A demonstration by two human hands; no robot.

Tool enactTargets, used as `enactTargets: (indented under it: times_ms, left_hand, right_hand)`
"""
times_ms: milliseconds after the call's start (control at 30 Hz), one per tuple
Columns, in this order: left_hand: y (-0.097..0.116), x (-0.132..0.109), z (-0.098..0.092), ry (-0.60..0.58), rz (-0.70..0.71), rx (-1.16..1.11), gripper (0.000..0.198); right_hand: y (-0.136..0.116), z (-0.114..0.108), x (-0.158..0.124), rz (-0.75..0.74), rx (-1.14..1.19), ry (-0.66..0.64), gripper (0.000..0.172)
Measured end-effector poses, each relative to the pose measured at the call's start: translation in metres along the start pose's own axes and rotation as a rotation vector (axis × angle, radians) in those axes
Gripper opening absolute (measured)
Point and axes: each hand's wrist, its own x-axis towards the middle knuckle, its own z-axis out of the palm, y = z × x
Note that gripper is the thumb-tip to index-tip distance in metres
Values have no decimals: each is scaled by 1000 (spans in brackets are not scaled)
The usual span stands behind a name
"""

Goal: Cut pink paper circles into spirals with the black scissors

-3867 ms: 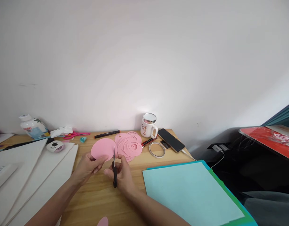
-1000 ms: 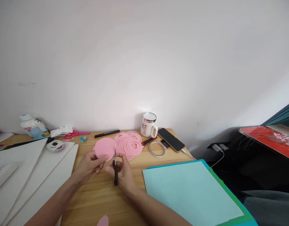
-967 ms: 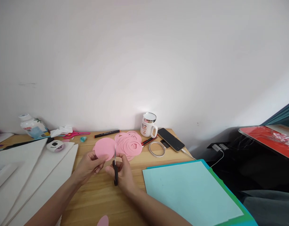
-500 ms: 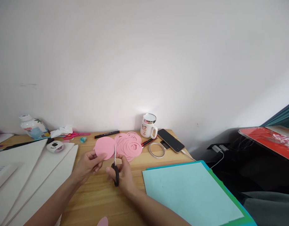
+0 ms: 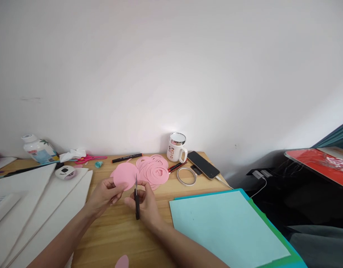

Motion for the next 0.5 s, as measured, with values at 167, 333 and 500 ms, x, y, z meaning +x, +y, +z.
enactTargets:
  times_ms: [167, 333, 500]
  left_hand:
    - [0, 1, 0, 10, 3, -11, 34]
    - [0, 1, -2, 17, 4, -10, 33]
    - [2, 1, -2, 29, 5, -20, 32]
  right_hand:
    - [-2, 1, 0, -3, 11, -22, 49]
    - [1, 0, 0, -15, 2, -3, 48]
    - [3, 0, 0, -11, -9, 7, 48]
